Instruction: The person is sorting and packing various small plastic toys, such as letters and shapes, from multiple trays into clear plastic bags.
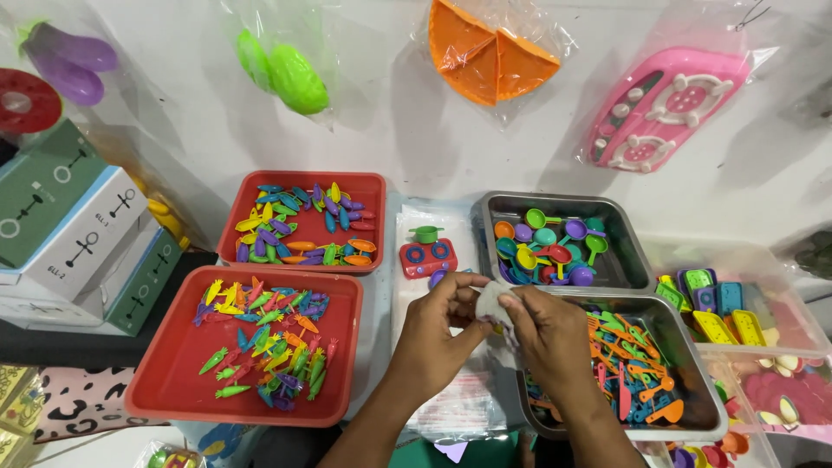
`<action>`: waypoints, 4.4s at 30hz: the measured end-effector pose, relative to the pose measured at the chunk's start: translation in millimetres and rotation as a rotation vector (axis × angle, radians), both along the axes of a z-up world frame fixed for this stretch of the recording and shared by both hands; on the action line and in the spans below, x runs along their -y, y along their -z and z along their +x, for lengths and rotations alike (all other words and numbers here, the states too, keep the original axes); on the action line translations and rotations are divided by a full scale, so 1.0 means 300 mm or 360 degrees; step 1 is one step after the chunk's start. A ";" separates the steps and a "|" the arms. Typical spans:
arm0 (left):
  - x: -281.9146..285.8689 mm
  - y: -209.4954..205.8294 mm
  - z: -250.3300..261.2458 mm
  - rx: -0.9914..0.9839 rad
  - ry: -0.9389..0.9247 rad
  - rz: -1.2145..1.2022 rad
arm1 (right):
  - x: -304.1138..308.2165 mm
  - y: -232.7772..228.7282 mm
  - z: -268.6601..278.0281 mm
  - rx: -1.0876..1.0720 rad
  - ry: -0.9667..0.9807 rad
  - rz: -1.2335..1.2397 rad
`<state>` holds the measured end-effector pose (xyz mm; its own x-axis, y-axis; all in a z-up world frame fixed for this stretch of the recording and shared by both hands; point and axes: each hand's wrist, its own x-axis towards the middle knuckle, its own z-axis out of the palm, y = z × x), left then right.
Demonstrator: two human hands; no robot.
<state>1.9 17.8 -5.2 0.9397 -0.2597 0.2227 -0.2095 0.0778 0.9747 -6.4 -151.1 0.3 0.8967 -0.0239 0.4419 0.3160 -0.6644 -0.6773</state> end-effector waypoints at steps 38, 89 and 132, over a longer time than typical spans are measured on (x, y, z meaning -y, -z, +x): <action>0.070 0.058 0.017 -0.0058 -0.0227 -0.0426 | 0.037 0.047 0.002 0.0127 0.0102 0.0003; 0.036 0.181 0.086 0.0480 -0.0637 0.1716 | 0.222 0.213 0.134 -0.0858 0.0033 0.2183; 0.117 0.063 0.112 -0.0143 -0.0137 -0.0357 | 0.130 0.064 0.072 -0.0475 -0.0865 0.1626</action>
<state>35.5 -17.3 -24.3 0.9749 -0.1311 0.1802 -0.1379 0.2801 0.9500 15.1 -190.0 -19.0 0.9623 0.1709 0.2115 0.1294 0.3964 -0.9089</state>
